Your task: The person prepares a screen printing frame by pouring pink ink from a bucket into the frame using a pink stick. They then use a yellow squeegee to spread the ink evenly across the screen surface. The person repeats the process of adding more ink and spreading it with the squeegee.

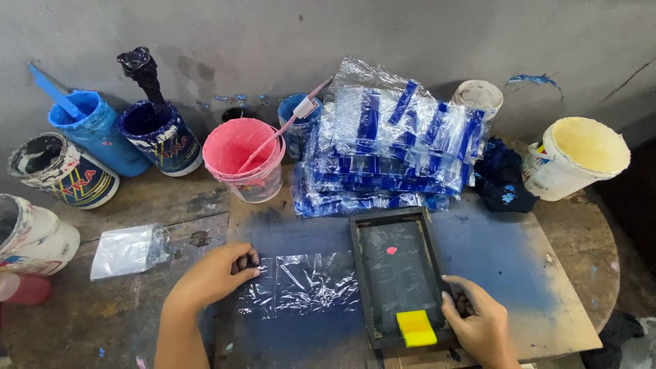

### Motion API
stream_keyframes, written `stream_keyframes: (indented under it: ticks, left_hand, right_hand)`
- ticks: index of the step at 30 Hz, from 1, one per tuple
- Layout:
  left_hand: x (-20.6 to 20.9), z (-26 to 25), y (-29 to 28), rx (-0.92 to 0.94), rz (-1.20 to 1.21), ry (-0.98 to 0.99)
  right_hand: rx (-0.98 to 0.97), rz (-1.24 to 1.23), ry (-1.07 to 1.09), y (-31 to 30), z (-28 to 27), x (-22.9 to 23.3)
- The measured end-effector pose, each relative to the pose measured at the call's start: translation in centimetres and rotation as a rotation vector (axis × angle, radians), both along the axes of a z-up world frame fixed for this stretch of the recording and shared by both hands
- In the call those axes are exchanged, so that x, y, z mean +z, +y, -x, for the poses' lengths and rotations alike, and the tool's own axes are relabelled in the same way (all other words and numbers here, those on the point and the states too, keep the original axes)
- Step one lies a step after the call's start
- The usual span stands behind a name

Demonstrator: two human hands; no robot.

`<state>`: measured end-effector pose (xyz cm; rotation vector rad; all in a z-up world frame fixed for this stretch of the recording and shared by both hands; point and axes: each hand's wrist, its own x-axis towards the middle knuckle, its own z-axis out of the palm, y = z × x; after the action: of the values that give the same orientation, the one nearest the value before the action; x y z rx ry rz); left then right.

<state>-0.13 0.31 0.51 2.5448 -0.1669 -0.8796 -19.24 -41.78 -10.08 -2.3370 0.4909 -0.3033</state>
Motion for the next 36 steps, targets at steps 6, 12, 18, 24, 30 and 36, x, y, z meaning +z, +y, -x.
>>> stream_keyframes:
  ticks: [6,12,18,24,30,36]
  left_hand:
    - [0.3,0.0,-0.1,0.007,0.001,0.024]
    - [0.4,0.1,-0.1,-0.021,-0.033,0.012]
    - [-0.7,0.0,0.3,-0.039,-0.028,-0.024]
    - [0.0,0.2,0.2,-0.029,-0.015,-0.005]
    - [0.7,0.3,-0.1,-0.030,-0.018,-0.001]
    - [1.0,0.6,-1.0,-0.085,-0.087,-0.197]
  right_hand:
    - [-0.040,0.043,-0.019,0.1,0.0,-0.4]
    - [-0.078,-0.028,0.105,-0.1,-0.1,-0.2]
    - [-0.084,-0.043,0.139,0.5,-0.5,0.9]
    - [-0.068,-0.060,0.070,0.3,-0.5,0.0]
    - [-0.019,-0.022,0.010,0.0,-0.5,-0.4]
    - [-0.039,0.097,-0.064,0.1,0.5,1.5]
